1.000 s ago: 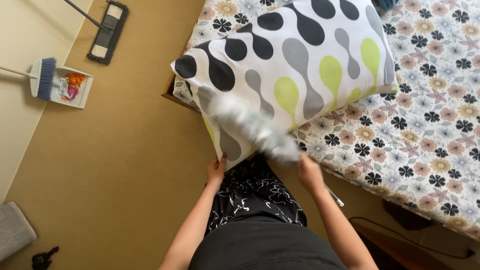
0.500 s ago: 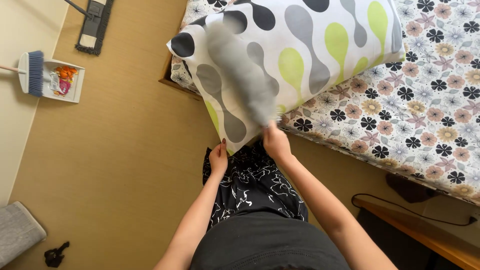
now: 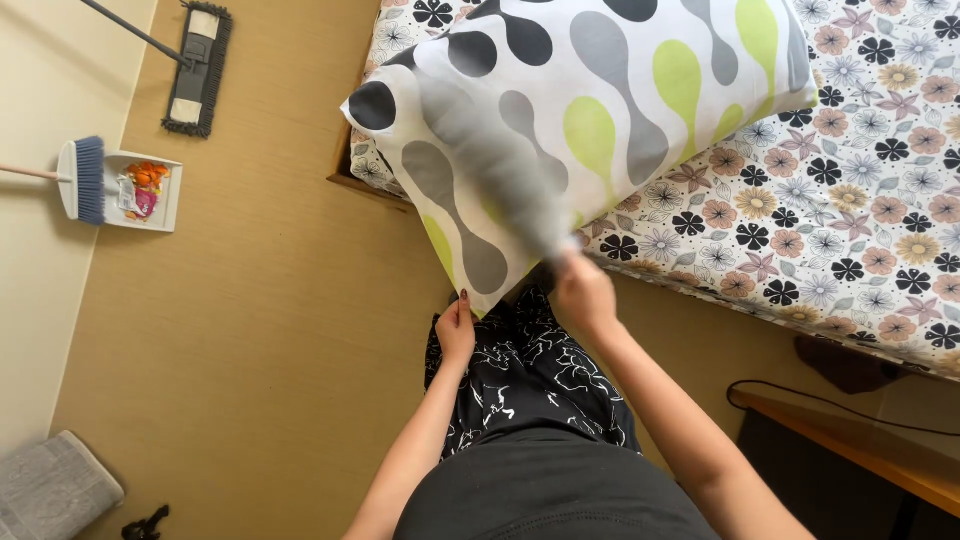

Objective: The person adjusts a pillow on a bed, smoothing the cover and tucking the edges. They then use a feather duster to wipe the surface of the pillow on both sides.

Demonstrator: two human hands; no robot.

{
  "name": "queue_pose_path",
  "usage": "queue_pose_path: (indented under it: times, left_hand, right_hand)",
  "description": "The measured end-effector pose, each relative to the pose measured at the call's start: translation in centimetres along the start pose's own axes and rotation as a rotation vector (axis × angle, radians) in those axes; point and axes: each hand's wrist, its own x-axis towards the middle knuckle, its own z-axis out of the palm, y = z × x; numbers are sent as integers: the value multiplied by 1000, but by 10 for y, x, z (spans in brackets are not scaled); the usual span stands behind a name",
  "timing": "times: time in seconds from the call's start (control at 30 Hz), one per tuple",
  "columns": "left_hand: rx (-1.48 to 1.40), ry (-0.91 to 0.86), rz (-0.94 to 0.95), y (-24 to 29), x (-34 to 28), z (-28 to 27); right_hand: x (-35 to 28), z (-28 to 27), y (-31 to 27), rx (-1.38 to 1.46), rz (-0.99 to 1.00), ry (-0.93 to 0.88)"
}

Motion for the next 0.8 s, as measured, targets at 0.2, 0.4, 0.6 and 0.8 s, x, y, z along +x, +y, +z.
queue_pose_path:
  times: [0.2,0.4,0.6,0.8]
  left_hand:
    - [58,159,451,-100,32,1]
    - [-164,-79,-128,-37,20,-5]
    - [-217,-144,-159,-65,29,-4]
    - [-103,-147,-131,-105,53,-6]
  right_hand:
    - [14,-19,-79,121,4,-566]
    - [90,-61,-50,275,419,-21]
    - [84,-25,-19,186,71,-206]
    - [66,-6,-67,392,168,-741]
